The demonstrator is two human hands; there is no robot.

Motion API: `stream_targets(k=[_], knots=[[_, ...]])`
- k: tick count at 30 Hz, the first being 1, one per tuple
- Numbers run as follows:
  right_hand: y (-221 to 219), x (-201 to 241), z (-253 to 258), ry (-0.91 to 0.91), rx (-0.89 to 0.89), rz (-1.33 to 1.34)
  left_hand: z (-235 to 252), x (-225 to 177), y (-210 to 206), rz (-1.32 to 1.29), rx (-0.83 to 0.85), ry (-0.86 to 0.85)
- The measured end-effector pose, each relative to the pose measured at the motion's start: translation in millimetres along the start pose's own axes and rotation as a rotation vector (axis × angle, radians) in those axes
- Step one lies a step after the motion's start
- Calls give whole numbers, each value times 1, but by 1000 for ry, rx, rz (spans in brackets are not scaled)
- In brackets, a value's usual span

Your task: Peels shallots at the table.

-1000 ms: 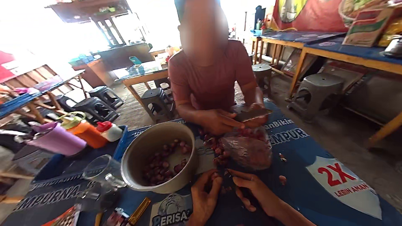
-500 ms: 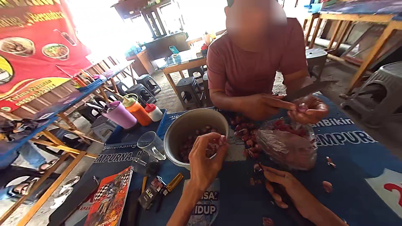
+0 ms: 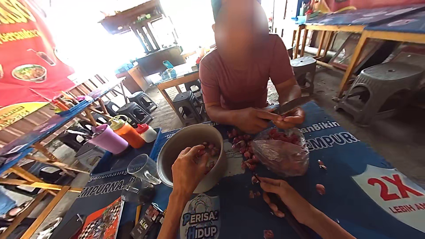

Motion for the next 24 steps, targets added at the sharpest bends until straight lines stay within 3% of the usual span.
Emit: stream_targets(k=[6, 8, 11, 13, 16, 20, 24], knots=[[1, -3, 1, -5, -2, 22, 8, 9, -7, 70, 152, 75], [1, -3, 2, -5, 6, 34, 5, 1, 1, 60, 67, 29], [1, -1, 0, -9, -4, 11, -12, -28, 19, -8, -229, -191], [4, 1, -2, -1, -39, 1, -26, -50, 16, -106, -271, -326], [11, 6, -4, 21, -97, 2, -32, -73, -21, -176, -60, -381], [19, 10, -5, 67, -166, 18, -25, -68, -93, -239, 225, -257], [23, 13, -5, 75, -196, 19, -13, -66, -129, -250, 369, -110]])
Point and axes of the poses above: each hand's wrist, its own z-axis towards the middle knuckle, its own y-axis out of the back of the hand, x = y × z, the point moved 7 cm from there along z, towards the middle knuckle, and after that the axes turned 15 degrees about x, right-handed, at the moved point
